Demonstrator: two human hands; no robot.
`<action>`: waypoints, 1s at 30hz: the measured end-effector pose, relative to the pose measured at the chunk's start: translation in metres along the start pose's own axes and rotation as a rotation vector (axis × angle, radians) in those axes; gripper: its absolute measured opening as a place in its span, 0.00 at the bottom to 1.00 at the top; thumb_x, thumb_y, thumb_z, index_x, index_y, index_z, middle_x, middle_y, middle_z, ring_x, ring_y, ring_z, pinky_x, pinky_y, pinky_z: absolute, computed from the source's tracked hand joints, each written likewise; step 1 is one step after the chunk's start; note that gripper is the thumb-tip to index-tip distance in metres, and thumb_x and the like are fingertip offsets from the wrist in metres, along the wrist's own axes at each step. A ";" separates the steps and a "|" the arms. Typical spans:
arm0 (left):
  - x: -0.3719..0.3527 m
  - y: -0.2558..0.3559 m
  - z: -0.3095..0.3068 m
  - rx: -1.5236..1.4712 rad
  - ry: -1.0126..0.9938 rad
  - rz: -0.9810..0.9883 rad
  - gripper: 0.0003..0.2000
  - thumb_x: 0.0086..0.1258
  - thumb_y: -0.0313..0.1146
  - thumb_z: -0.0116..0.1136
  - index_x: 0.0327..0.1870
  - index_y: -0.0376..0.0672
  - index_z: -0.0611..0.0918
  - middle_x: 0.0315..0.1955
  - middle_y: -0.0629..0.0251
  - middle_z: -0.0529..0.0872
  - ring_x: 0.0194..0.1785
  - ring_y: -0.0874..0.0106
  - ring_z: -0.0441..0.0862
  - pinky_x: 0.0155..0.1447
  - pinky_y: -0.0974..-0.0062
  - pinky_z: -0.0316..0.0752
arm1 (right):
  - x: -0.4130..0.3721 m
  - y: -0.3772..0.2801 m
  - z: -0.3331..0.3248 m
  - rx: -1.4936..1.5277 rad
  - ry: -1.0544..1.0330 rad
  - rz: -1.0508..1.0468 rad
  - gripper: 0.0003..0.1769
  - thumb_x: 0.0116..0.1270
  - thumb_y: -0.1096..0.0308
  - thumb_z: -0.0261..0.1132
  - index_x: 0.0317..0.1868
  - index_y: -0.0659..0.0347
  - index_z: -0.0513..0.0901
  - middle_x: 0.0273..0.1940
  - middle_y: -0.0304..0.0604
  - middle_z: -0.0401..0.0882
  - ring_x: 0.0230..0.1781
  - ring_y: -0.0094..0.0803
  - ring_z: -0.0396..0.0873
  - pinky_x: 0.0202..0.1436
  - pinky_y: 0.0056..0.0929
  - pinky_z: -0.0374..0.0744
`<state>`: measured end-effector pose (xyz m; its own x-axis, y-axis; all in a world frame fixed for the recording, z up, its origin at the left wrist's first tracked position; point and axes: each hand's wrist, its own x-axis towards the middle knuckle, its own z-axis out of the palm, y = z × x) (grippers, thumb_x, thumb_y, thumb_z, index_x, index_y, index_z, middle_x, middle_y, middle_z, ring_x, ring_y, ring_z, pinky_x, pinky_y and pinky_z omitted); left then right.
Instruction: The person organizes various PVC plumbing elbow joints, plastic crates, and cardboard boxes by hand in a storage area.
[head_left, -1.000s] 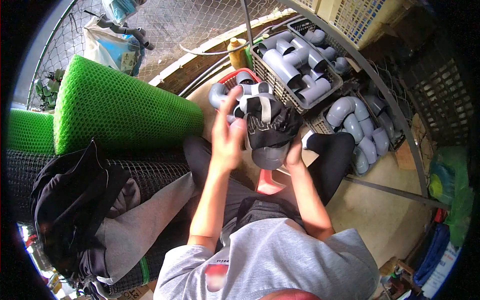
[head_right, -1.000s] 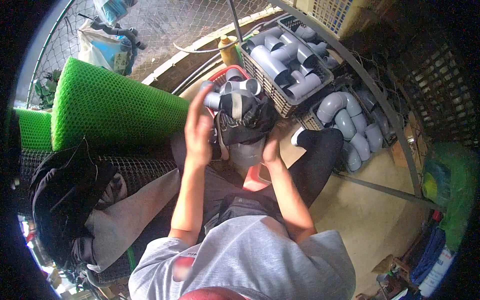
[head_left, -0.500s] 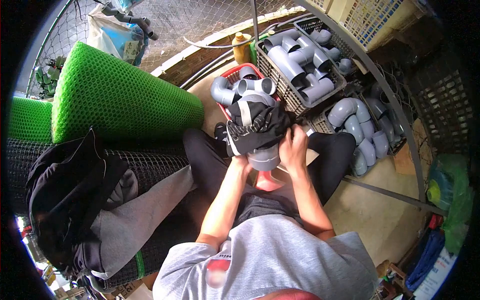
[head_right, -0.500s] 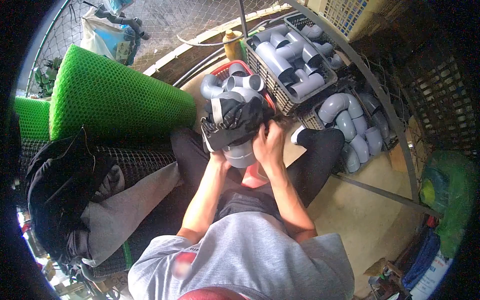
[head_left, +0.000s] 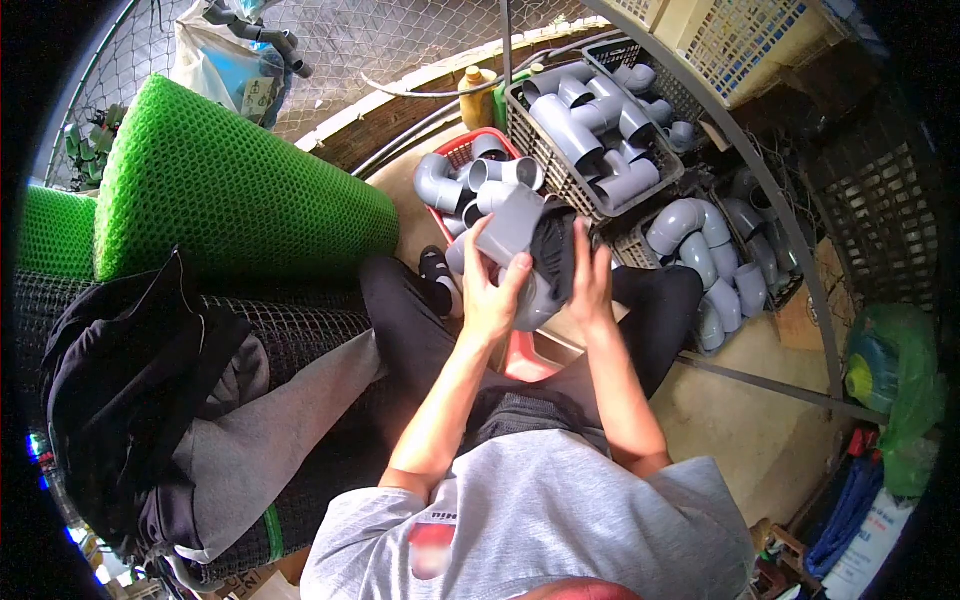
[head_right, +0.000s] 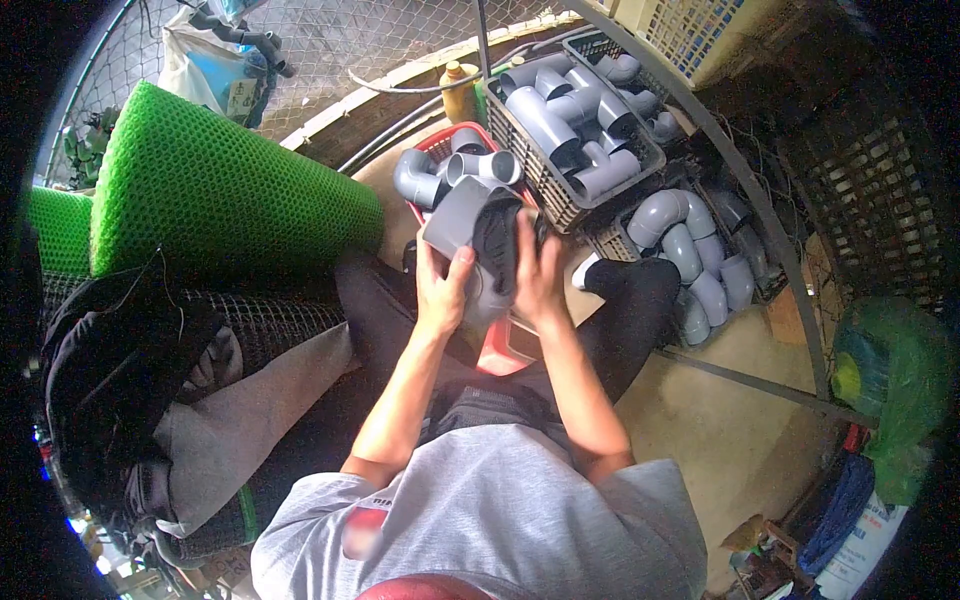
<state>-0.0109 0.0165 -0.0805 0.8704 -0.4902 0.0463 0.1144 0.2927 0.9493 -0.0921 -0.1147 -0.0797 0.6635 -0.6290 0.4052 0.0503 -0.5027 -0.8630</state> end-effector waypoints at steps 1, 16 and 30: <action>-0.003 0.017 0.001 0.124 -0.036 0.019 0.42 0.69 0.44 0.75 0.79 0.42 0.64 0.68 0.50 0.77 0.71 0.60 0.76 0.75 0.60 0.71 | 0.008 -0.002 -0.003 0.194 -0.065 0.132 0.22 0.82 0.60 0.61 0.64 0.69 0.79 0.46 0.54 0.85 0.47 0.42 0.84 0.54 0.42 0.79; -0.013 0.063 -0.010 0.560 -0.162 0.164 0.48 0.61 0.45 0.81 0.79 0.40 0.64 0.59 0.43 0.86 0.61 0.57 0.88 0.67 0.58 0.80 | 0.044 0.002 -0.009 -0.201 -0.351 -0.277 0.36 0.75 0.66 0.66 0.80 0.68 0.66 0.67 0.58 0.77 0.66 0.53 0.77 0.70 0.42 0.75; -0.005 0.088 0.004 0.507 -0.088 0.243 0.52 0.62 0.45 0.80 0.82 0.39 0.58 0.63 0.40 0.83 0.64 0.54 0.85 0.70 0.58 0.77 | -0.003 -0.015 -0.010 -0.472 0.043 -0.571 0.32 0.79 0.64 0.62 0.75 0.77 0.67 0.63 0.62 0.76 0.59 0.55 0.78 0.66 0.50 0.74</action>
<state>-0.0066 0.0415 0.0041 0.7976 -0.5306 0.2867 -0.3468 -0.0146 0.9378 -0.1021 -0.1115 -0.0654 0.5997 -0.2114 0.7718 0.0459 -0.9538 -0.2969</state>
